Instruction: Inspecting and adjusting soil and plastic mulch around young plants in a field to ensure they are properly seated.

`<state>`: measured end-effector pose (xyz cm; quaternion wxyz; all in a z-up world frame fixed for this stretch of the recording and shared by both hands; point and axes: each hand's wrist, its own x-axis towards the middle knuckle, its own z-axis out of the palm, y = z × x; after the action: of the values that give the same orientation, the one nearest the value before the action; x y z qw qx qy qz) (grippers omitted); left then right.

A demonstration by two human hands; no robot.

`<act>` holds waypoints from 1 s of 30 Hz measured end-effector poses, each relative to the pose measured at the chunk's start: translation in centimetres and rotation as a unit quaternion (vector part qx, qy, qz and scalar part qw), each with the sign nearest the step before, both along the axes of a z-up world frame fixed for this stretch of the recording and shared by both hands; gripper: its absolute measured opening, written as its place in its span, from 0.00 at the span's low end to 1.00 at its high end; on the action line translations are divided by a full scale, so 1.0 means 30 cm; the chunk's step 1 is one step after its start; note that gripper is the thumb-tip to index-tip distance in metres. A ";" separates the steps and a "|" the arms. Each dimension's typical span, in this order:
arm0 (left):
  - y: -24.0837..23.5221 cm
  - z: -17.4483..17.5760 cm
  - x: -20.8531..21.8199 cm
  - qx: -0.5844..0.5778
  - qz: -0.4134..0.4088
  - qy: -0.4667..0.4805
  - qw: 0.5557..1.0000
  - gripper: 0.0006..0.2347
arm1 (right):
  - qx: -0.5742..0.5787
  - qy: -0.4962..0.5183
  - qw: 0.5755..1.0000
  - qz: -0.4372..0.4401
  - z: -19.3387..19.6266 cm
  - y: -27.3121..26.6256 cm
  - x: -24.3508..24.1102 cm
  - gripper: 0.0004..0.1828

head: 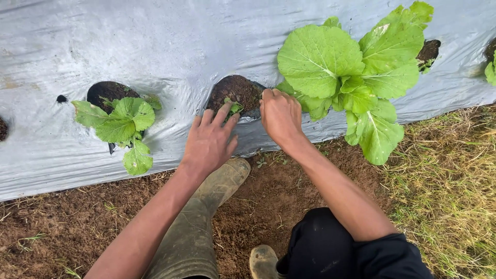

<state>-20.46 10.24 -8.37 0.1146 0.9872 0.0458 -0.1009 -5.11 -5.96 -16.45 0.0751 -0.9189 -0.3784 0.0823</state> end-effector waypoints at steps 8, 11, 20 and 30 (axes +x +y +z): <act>-0.014 -0.005 -0.002 0.008 0.004 -0.006 1.000 0.20 | 0.071 0.140 0.986 -0.052 0.169 0.014 -0.040 0.09; -0.014 -0.008 -0.004 0.006 0.007 -0.009 1.000 0.20 | 0.007 0.268 0.963 -0.013 0.385 0.015 -0.037 0.07; -0.017 -0.027 -0.010 0.004 0.008 -0.011 1.000 0.21 | -0.042 0.265 0.963 0.006 0.447 -0.035 0.050 0.20; -0.013 -0.005 -0.020 -0.003 0.016 -0.027 0.999 0.21 | 0.073 -0.044 0.993 0.082 0.068 0.010 0.008 0.07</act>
<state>-21.07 9.84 -8.51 0.1204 0.9884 0.0582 -0.0721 -4.88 -5.66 -14.42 0.1180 -0.8795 -0.4607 0.0195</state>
